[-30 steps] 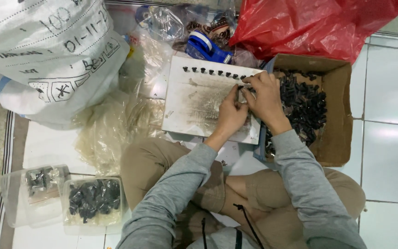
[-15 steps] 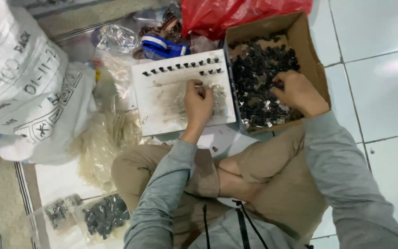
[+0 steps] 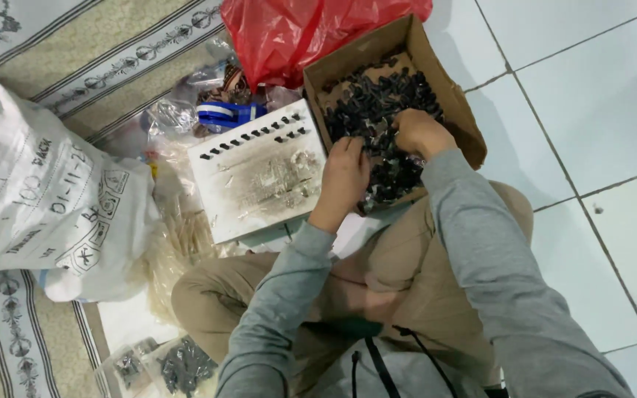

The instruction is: Sort and place small black components into a template tray while sitting on the floor.

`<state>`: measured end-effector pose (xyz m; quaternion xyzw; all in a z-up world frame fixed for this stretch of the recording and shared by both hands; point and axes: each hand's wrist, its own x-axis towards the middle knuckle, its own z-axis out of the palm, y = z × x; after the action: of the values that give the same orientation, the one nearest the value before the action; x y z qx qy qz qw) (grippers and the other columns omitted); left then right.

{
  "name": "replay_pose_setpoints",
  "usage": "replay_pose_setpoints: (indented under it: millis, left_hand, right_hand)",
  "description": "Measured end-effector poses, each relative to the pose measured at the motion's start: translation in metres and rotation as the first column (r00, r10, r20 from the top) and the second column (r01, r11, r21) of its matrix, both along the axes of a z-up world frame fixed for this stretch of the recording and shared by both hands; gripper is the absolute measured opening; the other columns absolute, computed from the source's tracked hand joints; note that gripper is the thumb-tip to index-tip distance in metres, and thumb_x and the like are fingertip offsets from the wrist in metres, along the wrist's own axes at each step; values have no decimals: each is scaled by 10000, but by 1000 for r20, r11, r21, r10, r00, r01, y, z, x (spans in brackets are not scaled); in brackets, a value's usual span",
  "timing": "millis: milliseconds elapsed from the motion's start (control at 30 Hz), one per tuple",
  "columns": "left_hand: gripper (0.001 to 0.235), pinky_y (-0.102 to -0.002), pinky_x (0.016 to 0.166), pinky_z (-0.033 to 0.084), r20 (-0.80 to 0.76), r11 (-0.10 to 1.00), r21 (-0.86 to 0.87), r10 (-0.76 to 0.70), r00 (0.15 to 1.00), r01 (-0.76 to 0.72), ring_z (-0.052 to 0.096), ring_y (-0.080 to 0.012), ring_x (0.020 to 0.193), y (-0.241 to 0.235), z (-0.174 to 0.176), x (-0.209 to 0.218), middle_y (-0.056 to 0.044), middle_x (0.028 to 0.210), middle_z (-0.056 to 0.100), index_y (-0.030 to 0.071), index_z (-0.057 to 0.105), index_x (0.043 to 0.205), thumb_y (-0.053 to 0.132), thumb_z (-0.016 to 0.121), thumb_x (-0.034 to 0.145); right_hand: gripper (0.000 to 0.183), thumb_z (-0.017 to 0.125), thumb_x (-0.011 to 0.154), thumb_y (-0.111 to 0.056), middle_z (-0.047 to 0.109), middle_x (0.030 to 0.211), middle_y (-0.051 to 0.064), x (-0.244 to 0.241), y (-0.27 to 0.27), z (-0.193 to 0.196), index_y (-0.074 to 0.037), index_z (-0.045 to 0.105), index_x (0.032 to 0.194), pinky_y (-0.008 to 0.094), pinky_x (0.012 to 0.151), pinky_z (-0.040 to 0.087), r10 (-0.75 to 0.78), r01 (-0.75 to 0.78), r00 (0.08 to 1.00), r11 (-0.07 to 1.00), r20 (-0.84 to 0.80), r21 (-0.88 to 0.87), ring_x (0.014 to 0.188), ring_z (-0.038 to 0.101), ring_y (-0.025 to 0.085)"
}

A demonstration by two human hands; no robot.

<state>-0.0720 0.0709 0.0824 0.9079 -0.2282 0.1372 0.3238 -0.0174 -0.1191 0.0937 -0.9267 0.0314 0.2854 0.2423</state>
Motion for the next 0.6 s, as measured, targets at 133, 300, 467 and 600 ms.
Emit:
replay_pose_setpoints:
  millis: [133, 300, 467, 600]
  left_hand:
    - [316, -408, 803, 633, -148, 991, 132, 54, 988, -35, 709, -399, 975, -35, -52, 61, -277, 1025, 669, -109, 666, 1170, -22, 637, 867]
    - [269, -352, 749, 652, -155, 905, 405, 209, 966, -130, 705, -361, 998, -59, -74, 117, -245, 1062, 653, -48, 675, 1154, -34, 662, 886]
    - [116, -278, 719, 646, 26, 771, 619, 175, 984, -154, 720, -226, 922, -66, -93, 133, -102, 925, 698, 81, 733, 963, 33, 689, 867]
    - [89, -319, 688, 635, 55, 787, 606, 101, 993, -114, 719, -242, 863, -68, -86, 123, -91, 867, 699, 83, 730, 909, 27, 681, 860]
  right_hand:
    - [439, 593, 913, -84, 696, 1189, 339, 27, -13, -57, 58, 672, 1321, 561, 774, 617, -36, 36, 999, 999, -17, -8, 1014, 708, 466]
    - [395, 532, 938, -71, 687, 1165, 372, 35, -7, -46, 133, 668, 1247, 564, 829, 601, -108, 109, 994, 990, -15, 85, 1098, 675, 496]
    - [396, 567, 910, -106, 707, 1116, 351, 48, -7, -60, 120, 692, 1210, 563, 781, 614, -113, 112, 994, 985, 2, 133, 1036, 699, 483]
    - [370, 593, 904, -130, 719, 1056, 349, 48, -5, -62, 120, 722, 1144, 561, 739, 611, -108, 105, 994, 985, 16, 139, 1002, 706, 491]
